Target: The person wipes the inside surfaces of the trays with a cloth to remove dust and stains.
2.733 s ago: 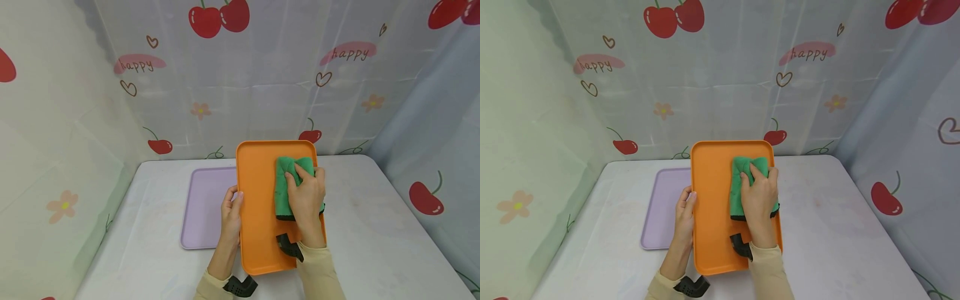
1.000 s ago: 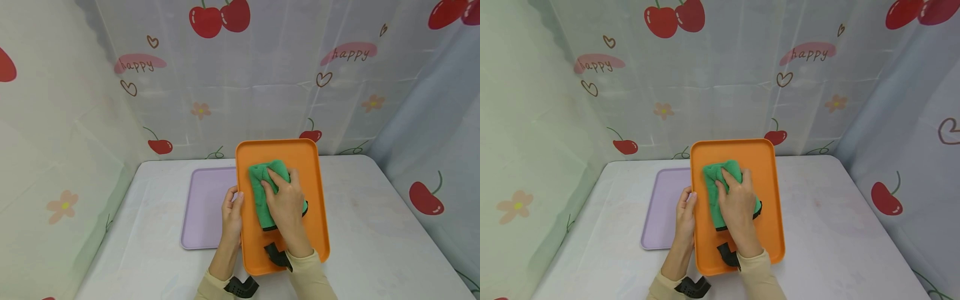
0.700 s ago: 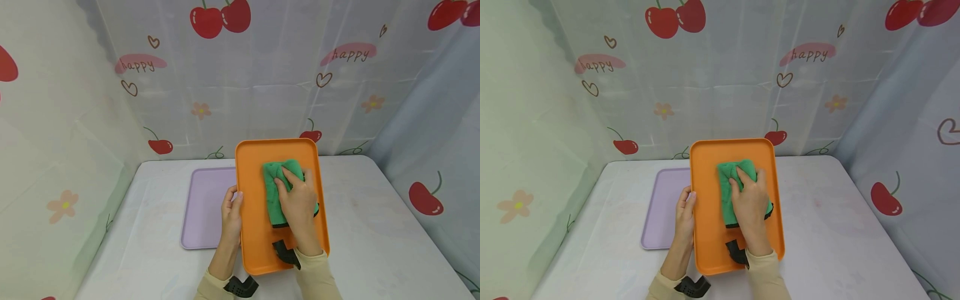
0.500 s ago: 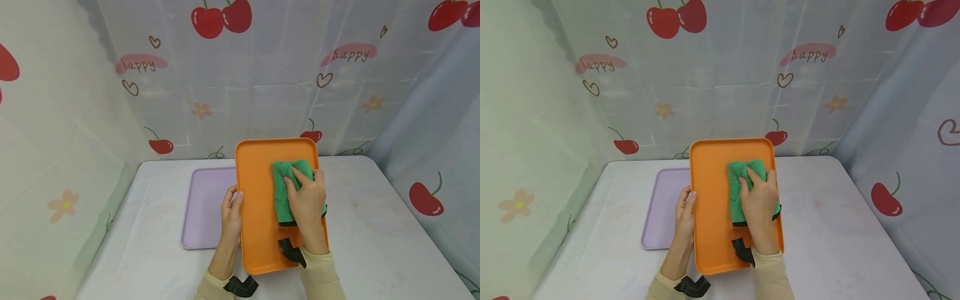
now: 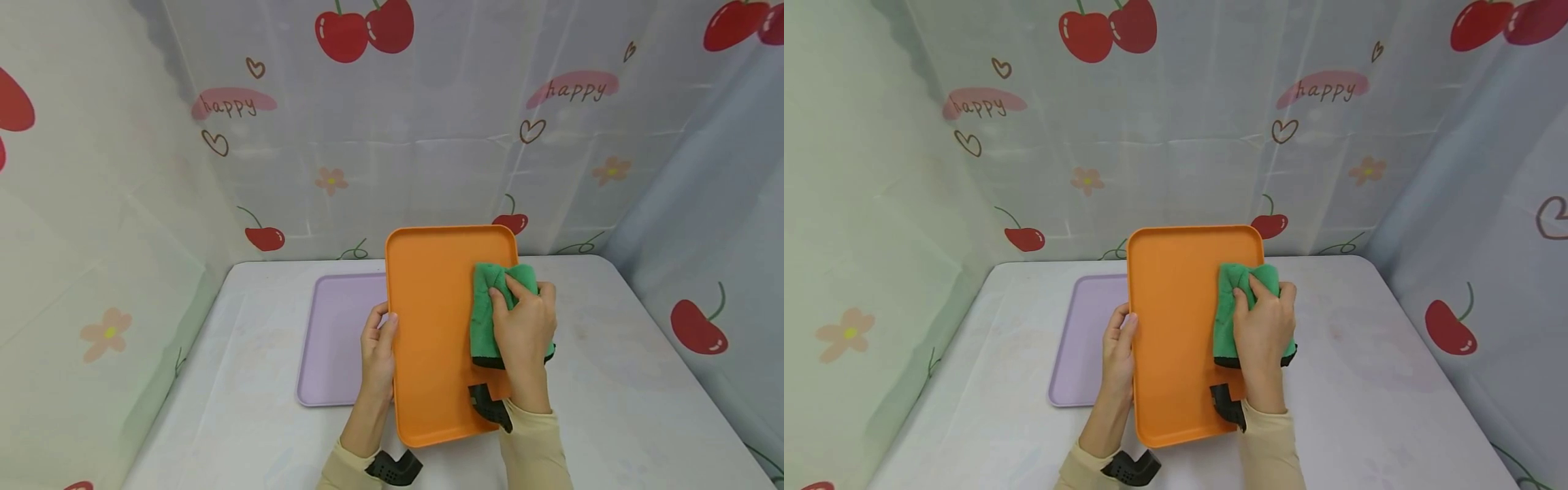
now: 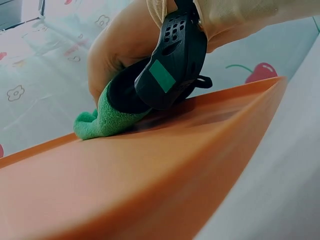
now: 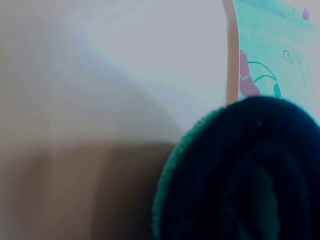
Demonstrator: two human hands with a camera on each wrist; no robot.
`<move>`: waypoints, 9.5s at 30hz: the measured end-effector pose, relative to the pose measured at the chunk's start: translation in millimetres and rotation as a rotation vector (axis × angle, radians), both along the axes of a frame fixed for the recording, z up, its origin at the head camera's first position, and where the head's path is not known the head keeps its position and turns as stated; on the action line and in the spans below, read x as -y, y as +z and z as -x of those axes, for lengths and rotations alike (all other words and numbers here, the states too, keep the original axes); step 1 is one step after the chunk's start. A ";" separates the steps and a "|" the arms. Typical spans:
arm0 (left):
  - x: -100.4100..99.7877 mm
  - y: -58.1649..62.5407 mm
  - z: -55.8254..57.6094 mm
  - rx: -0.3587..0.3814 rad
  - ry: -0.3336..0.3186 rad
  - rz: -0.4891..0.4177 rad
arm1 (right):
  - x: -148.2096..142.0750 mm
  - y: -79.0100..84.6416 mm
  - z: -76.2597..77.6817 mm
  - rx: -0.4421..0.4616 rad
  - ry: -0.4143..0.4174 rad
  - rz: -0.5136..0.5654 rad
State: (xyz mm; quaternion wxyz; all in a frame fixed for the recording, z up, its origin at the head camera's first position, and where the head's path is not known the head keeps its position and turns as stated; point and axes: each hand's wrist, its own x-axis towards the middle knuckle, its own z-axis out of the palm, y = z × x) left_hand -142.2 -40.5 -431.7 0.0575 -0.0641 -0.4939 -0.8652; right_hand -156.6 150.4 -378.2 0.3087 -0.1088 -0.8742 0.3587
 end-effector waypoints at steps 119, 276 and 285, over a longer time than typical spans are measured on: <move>1.6 -5.9 6.0 0.034 0.031 0.031 | 2.6 -10.1 -18.2 0.000 -0.026 -0.008; 4.3 -6.2 5.0 0.027 0.008 -0.028 | 49.1 -23.0 -36.7 -0.061 0.078 -0.095; 2.8 -6.2 5.0 0.031 0.026 0.010 | 67.8 -21.8 -43.6 -0.161 0.153 -0.157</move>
